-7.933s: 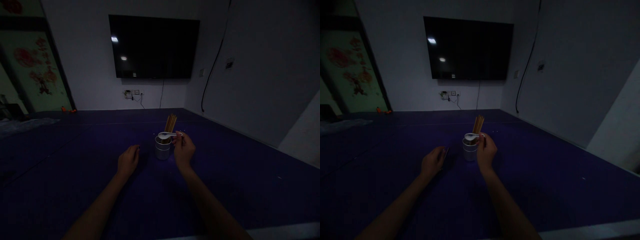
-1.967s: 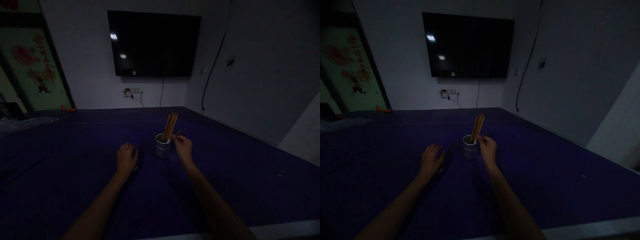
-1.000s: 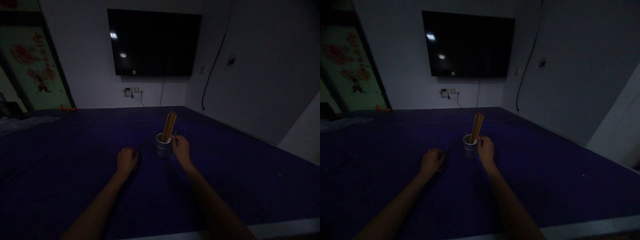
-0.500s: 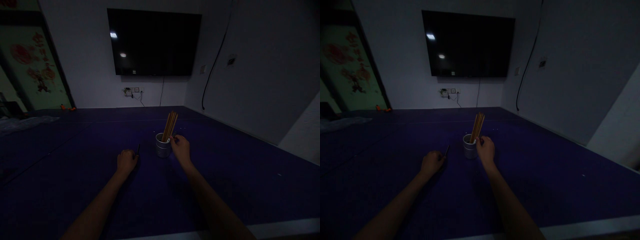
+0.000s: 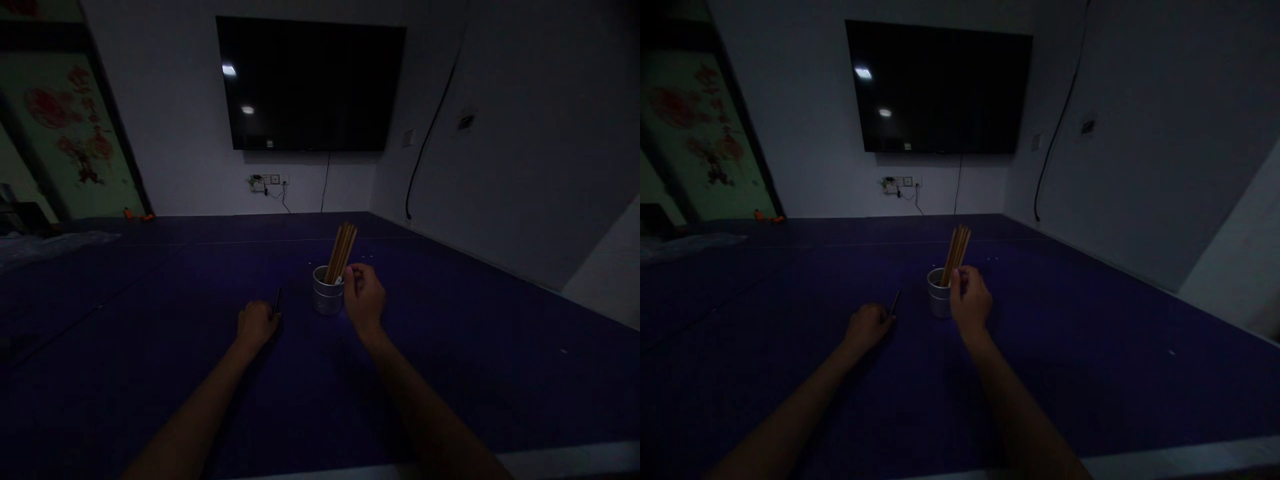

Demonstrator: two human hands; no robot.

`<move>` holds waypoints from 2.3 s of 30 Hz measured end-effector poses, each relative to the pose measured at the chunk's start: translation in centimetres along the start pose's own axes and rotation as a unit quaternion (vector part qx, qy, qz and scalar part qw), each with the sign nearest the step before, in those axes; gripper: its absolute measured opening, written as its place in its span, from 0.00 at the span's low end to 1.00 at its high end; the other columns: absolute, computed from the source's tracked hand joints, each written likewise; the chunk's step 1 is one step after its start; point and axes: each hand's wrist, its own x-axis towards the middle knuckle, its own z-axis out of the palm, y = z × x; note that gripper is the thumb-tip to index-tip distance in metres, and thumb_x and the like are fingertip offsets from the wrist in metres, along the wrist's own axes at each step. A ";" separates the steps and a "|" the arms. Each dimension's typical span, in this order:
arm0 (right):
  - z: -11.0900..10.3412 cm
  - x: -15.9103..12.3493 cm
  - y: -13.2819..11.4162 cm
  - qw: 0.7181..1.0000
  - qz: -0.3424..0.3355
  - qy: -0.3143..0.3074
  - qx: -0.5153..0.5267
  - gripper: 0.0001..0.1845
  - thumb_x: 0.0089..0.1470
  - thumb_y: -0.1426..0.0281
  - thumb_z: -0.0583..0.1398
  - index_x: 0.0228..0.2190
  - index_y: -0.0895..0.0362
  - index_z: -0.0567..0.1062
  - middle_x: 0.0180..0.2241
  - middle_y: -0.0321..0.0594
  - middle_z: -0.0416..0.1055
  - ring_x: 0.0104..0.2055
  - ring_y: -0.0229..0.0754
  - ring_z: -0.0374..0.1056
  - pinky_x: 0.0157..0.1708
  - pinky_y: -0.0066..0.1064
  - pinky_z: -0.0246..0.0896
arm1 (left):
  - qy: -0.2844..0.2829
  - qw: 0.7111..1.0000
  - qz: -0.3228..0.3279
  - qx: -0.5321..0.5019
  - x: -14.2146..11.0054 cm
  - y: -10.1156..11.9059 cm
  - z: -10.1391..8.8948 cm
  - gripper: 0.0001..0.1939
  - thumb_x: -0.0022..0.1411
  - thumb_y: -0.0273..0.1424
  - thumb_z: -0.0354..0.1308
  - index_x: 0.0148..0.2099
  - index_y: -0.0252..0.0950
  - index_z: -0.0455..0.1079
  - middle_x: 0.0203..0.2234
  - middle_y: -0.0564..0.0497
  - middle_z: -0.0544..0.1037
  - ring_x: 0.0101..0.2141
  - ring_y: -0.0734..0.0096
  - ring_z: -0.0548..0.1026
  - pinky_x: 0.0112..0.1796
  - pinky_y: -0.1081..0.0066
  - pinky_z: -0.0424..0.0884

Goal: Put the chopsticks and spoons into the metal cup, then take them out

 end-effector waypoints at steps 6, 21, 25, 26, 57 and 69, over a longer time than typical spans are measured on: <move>1.2 -2.4 -2.3 0.921 -0.217 -0.313 -0.078 0.21 0.62 0.62 0.48 0.25 0.57 0.73 0.25 0.40 0.73 0.27 0.38 0.69 0.26 0.28 0.50 | -0.012 1.000 0.004 0.014 0.0 0.2 -0.2 0.16 0.62 0.38 0.48 0.34 0.36 0.73 0.35 0.43 0.78 0.41 0.59 0.74 0.38 0.65 0.68; 2.3 -3.2 -1.5 0.895 -0.166 -0.411 -0.050 0.17 0.59 0.61 0.52 0.26 0.54 0.76 0.24 0.38 0.74 0.25 0.39 0.68 0.24 0.28 0.51 | 0.073 0.997 0.019 -0.033 0.2 0.4 -0.4 0.13 0.63 0.32 0.47 0.31 0.34 0.71 0.31 0.43 0.76 0.35 0.62 0.73 0.36 0.67 0.65; 2.5 -3.1 -1.4 0.931 -0.055 -0.351 0.082 0.18 0.58 0.58 0.52 0.38 0.53 0.77 0.26 0.38 0.75 0.26 0.39 0.67 0.26 0.29 0.56 | 0.174 0.974 0.112 -0.089 0.0 1.0 -0.7 0.12 0.65 0.32 0.46 0.32 0.35 0.67 0.30 0.46 0.73 0.35 0.64 0.70 0.38 0.66 0.65; 2.6 -3.1 -1.4 0.934 -0.023 -0.335 0.119 0.19 0.57 0.57 0.53 0.41 0.54 0.76 0.26 0.38 0.74 0.25 0.39 0.67 0.26 0.29 0.56 | 0.190 0.966 0.146 -0.099 -0.1 1.2 -0.7 0.11 0.65 0.32 0.46 0.33 0.35 0.67 0.31 0.46 0.73 0.35 0.65 0.69 0.38 0.66 0.65; -0.1 1.0 -0.9 0.941 0.120 -0.039 0.314 0.23 0.56 0.49 0.49 0.28 0.56 0.68 0.19 0.35 0.67 0.20 0.36 0.62 0.21 0.27 0.56 | 0.184 0.966 0.126 -0.129 -0.3 0.7 -0.6 0.15 0.67 0.36 0.42 0.40 0.36 0.68 0.34 0.46 0.76 0.39 0.64 0.71 0.42 0.65 0.63; -0.5 1.0 -0.2 0.997 -0.032 -0.035 0.066 0.25 0.60 0.54 0.45 0.27 0.56 0.73 0.27 0.42 0.73 0.29 0.43 0.69 0.32 0.33 0.60 | 0.130 0.980 0.132 -0.072 -0.3 0.5 -0.1 0.13 0.66 0.34 0.44 0.38 0.37 0.70 0.33 0.46 0.77 0.38 0.64 0.72 0.41 0.64 0.63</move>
